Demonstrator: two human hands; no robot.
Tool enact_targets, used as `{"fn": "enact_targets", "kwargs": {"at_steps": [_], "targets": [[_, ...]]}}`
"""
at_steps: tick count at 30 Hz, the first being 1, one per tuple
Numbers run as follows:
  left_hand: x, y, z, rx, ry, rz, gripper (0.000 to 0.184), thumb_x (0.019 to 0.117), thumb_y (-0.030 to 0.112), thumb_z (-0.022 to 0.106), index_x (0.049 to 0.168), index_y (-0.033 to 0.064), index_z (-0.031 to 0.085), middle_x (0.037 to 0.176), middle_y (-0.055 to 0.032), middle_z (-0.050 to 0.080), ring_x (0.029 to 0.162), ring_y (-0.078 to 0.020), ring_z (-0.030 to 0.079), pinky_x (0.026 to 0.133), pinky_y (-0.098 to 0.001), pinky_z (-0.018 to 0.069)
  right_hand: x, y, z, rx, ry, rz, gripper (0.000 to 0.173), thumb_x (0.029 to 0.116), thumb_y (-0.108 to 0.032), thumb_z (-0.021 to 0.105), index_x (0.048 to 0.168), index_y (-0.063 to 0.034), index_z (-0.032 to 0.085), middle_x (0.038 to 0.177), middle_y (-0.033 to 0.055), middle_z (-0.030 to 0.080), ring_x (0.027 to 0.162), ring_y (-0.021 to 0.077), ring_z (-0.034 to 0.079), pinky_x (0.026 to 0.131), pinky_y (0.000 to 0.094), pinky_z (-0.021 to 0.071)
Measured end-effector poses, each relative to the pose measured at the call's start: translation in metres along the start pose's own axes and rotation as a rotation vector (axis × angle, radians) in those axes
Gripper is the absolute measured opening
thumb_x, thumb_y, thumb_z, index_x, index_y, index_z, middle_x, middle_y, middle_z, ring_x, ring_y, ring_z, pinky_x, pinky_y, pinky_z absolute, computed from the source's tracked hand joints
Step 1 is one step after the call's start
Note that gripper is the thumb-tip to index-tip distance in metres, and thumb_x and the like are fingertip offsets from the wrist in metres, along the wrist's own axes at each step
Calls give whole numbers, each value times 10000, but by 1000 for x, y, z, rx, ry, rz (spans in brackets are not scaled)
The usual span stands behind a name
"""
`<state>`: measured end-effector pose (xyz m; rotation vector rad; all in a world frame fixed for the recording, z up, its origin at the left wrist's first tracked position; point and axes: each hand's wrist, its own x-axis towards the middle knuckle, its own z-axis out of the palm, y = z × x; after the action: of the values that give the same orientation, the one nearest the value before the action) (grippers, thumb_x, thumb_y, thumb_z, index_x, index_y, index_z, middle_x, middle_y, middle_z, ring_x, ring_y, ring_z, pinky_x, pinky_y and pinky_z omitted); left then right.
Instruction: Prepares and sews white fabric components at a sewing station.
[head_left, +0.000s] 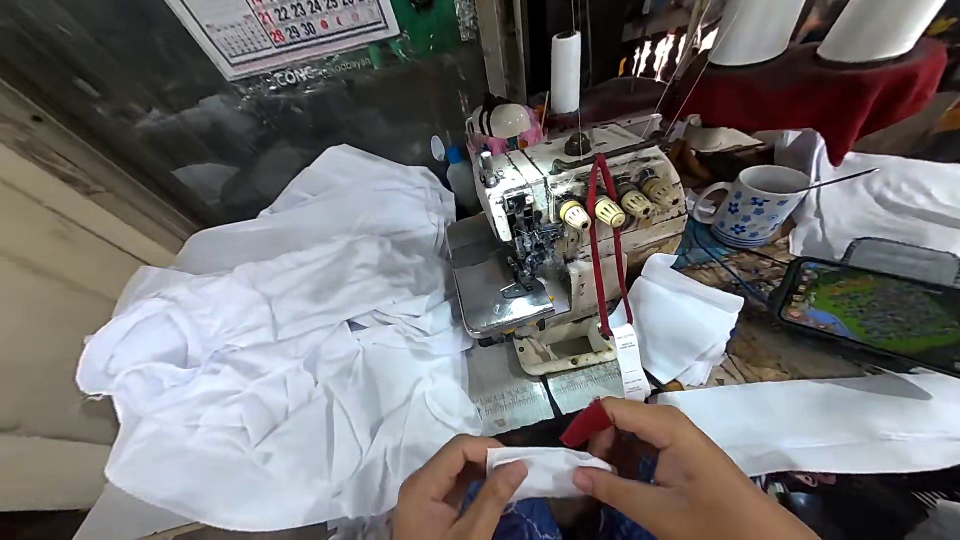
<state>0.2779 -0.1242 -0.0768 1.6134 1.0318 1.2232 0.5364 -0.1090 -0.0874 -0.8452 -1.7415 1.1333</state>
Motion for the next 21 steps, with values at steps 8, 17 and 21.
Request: {"fn": "enact_targets", "kwargs": {"at_steps": [8,17,21], "targets": [[4,11,-16,163,21,46,113,957,132,727,976,20,729,860,-44,728,723,-117,691,643,-272,609,10,-22,1,37,-63,104,288,935,-228,770,1192,-126,692,843,-25,718,606,92,650,500,253,564],[13,-11,-17,145,-44,111,150,999,174,671,1026,43,740,915,-41,704,781,-137,680,684,-282,607,4,-12,3,-63,-61,182,203,991,-323,697,1084,-143,696,906,-20,695,656,93,673,540,260,602],[22,-7,-15,83,-24,112,122,975,133,695,1006,22,735,919,-72,714,794,-170,699,722,-319,628,6,-24,-4,36,-61,247,187,975,-254,724,1110,-126,695,866,-5,733,619,131,701,510,291,619]]}}
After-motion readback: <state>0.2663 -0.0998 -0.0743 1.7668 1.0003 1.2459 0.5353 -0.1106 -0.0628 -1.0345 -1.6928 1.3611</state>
